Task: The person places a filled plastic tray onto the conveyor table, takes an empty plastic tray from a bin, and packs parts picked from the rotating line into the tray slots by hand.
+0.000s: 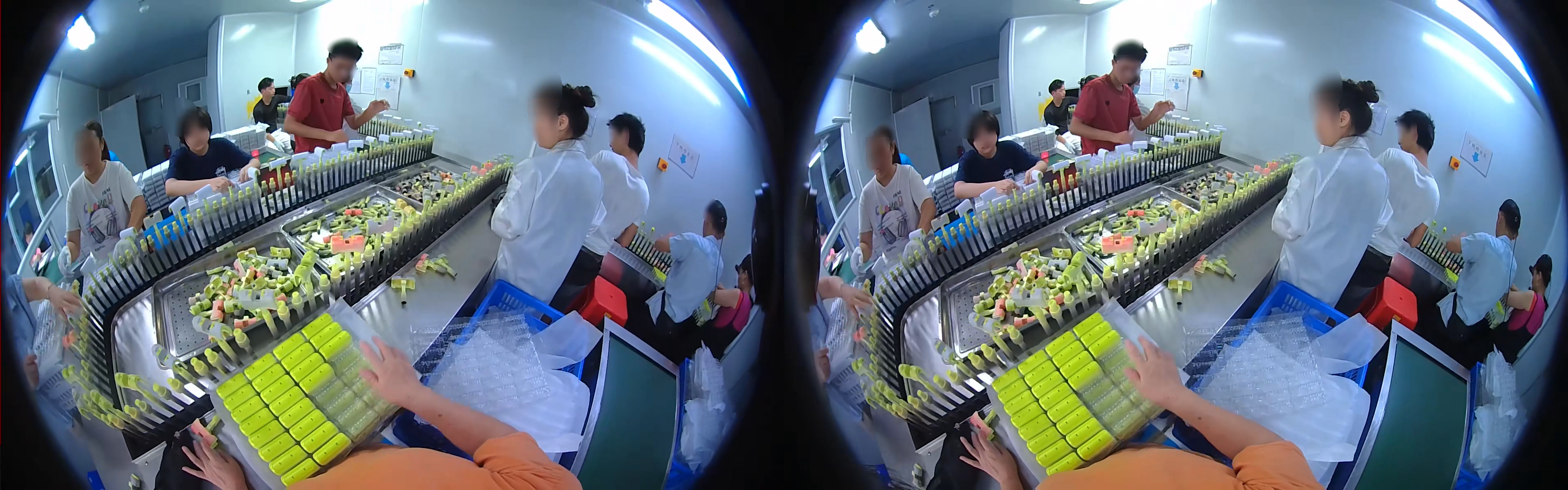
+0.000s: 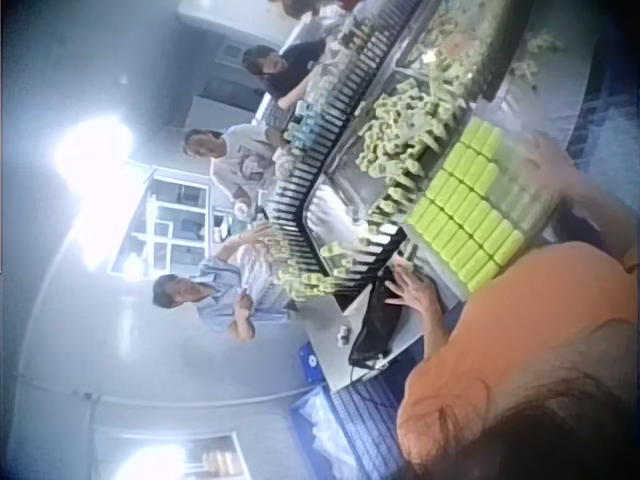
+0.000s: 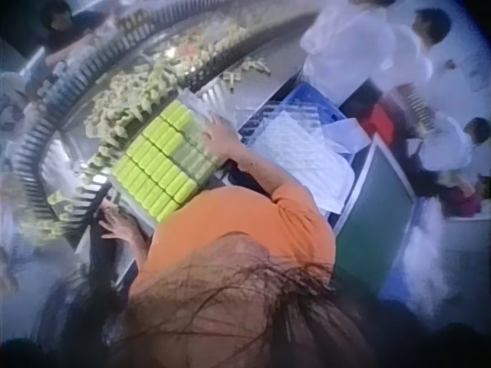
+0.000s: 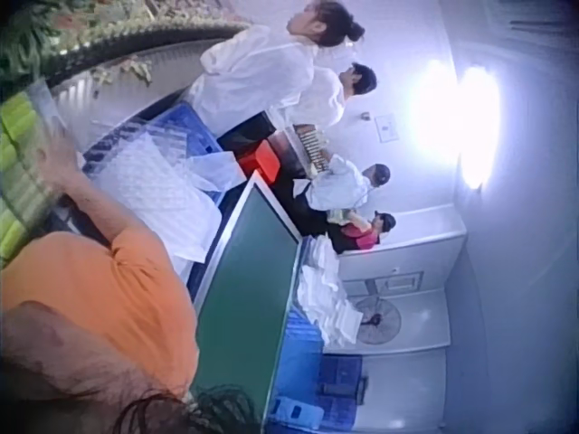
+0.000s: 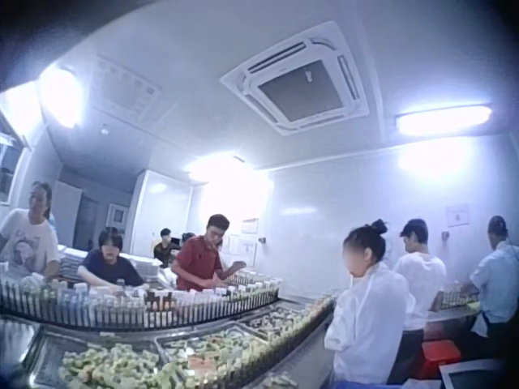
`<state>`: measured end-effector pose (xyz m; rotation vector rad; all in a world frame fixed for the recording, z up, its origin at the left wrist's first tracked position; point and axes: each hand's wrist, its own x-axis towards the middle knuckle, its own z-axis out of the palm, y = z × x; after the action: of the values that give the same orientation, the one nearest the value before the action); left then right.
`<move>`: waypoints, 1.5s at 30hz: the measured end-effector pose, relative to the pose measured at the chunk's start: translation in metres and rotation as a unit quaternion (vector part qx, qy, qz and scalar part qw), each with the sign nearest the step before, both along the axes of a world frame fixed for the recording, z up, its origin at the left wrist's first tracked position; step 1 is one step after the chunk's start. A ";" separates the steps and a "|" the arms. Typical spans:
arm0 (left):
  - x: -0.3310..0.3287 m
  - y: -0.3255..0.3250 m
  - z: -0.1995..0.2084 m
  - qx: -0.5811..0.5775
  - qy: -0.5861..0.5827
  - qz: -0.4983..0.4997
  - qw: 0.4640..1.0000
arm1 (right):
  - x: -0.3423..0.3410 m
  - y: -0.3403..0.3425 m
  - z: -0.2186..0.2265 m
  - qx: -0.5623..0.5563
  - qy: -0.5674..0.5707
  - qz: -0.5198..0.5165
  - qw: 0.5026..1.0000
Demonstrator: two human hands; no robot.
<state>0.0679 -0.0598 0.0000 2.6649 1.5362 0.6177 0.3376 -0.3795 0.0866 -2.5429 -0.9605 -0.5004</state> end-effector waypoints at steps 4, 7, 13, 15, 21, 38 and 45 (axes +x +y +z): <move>0.001 0.022 -0.029 0.096 -0.018 -0.055 0.994 | -0.005 -0.001 0.095 0.237 0.033 0.135 0.961; 0.004 0.021 -0.030 0.098 -0.005 -0.057 0.994 | -0.039 0.003 0.181 0.324 0.112 0.299 0.890; 0.003 0.021 -0.032 0.117 -0.003 -0.034 0.993 | -0.082 0.029 0.240 0.382 0.176 0.547 0.724; 0.003 0.018 -0.019 0.098 0.030 -0.034 0.994 | -0.082 0.035 0.228 0.398 0.202 0.541 0.713; 0.022 -0.015 0.036 -0.014 0.083 -0.004 0.996 | -0.097 0.057 0.210 0.413 0.246 0.560 0.675; 0.001 0.028 -0.041 0.111 -0.053 -0.124 0.985 | -0.100 0.066 0.209 0.394 0.309 0.580 0.643; 0.003 0.021 -0.030 0.108 -0.007 -0.077 0.991 | -0.099 0.068 0.208 0.386 0.340 0.589 0.624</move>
<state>0.0714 -0.0388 -0.0305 2.8929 1.3119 0.8356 0.2390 -0.3111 0.2948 -0.7850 -1.3721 0.3925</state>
